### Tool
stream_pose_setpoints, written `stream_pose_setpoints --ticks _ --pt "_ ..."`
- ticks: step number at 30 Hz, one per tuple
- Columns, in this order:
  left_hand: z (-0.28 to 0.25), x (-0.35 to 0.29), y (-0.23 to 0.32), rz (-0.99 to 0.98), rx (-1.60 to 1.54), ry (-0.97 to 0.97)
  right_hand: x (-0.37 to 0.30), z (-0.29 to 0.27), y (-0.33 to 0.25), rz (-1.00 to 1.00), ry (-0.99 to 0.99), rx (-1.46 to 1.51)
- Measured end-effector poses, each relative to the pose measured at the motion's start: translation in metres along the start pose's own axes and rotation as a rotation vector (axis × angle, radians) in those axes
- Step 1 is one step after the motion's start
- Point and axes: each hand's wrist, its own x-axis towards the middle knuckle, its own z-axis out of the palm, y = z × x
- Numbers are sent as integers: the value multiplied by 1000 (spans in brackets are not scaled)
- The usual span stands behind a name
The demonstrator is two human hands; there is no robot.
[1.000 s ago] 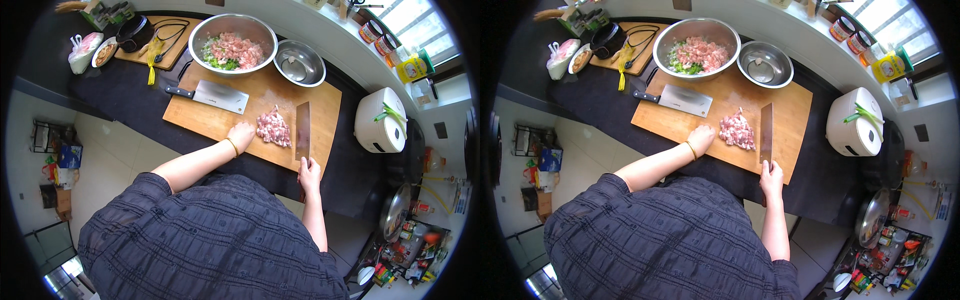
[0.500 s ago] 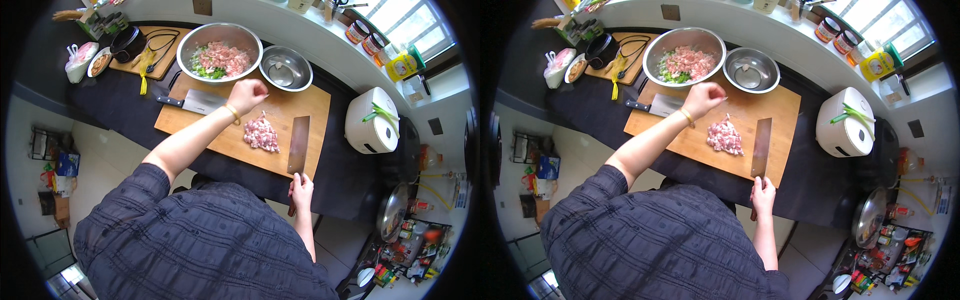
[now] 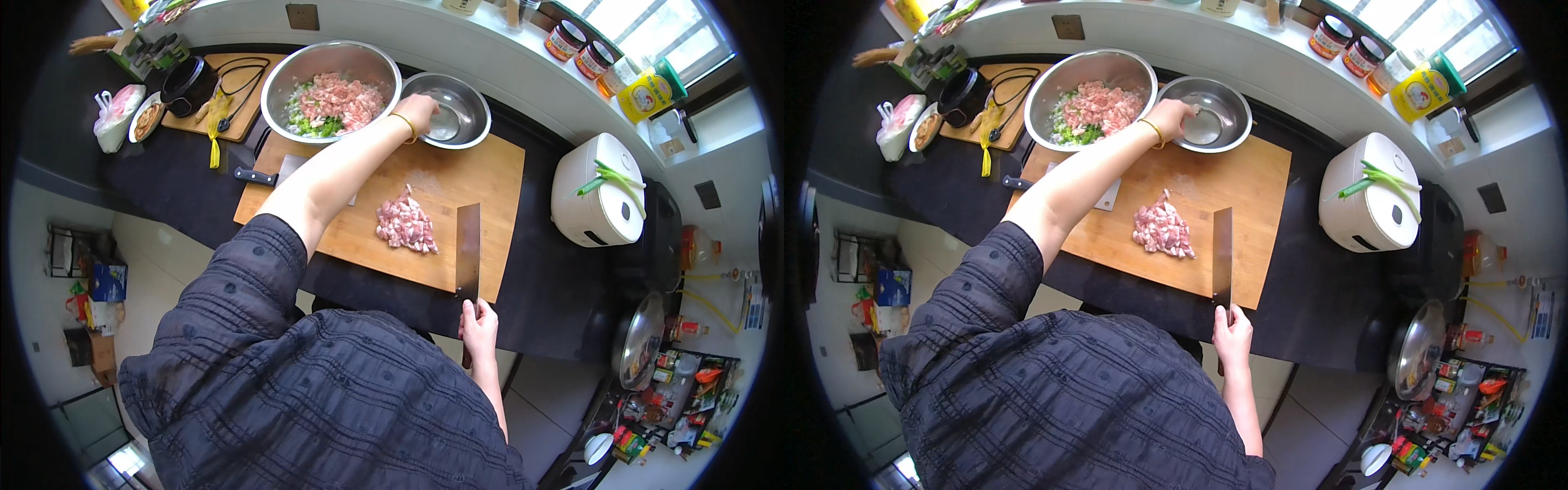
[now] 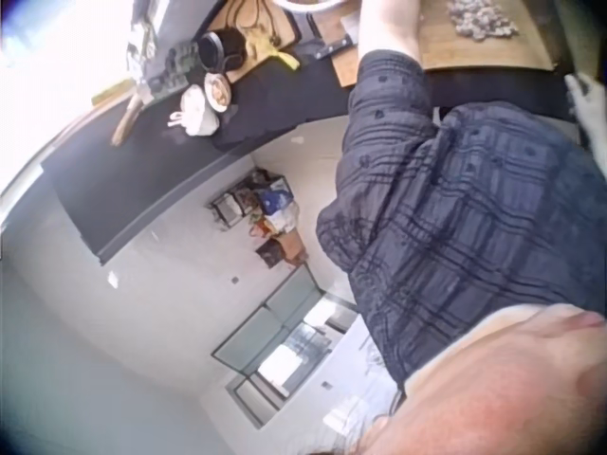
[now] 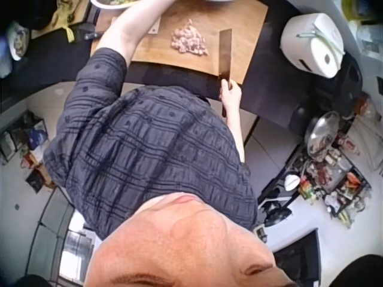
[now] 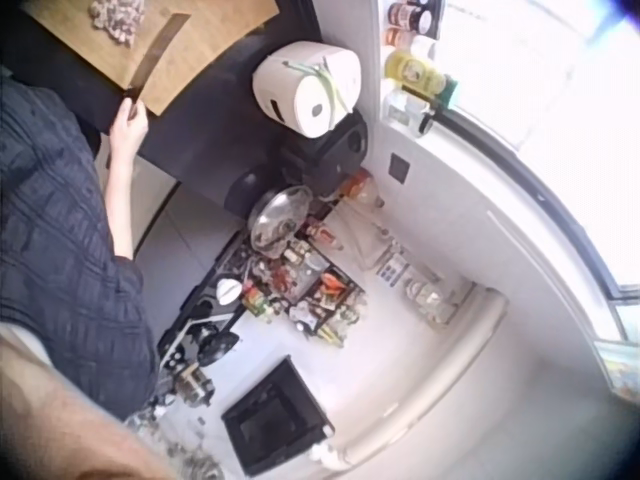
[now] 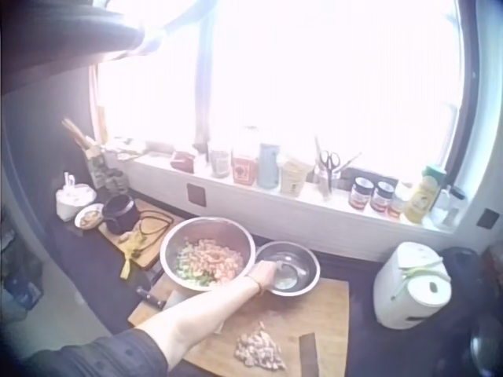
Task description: The person uses two knives to chop raw meat on a wooden cutting board. The chopped meat is gathered and transferred into a metal bowl containing other ingredients. The person continues chopping the remaining meat on the board.
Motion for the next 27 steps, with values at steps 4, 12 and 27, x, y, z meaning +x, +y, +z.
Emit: stream_pose_setpoints --ticks 4,12,27 --pt "-1 -2 -4 -29 -92 7 5 -1 -8 -19 -21 -7" --pt "4 -8 -12 86 -84 130 10 5 -14 -52 -18 -38" --pt "23 -135 -12 215 -117 -275 -1 21 -10 2 -1 -189"
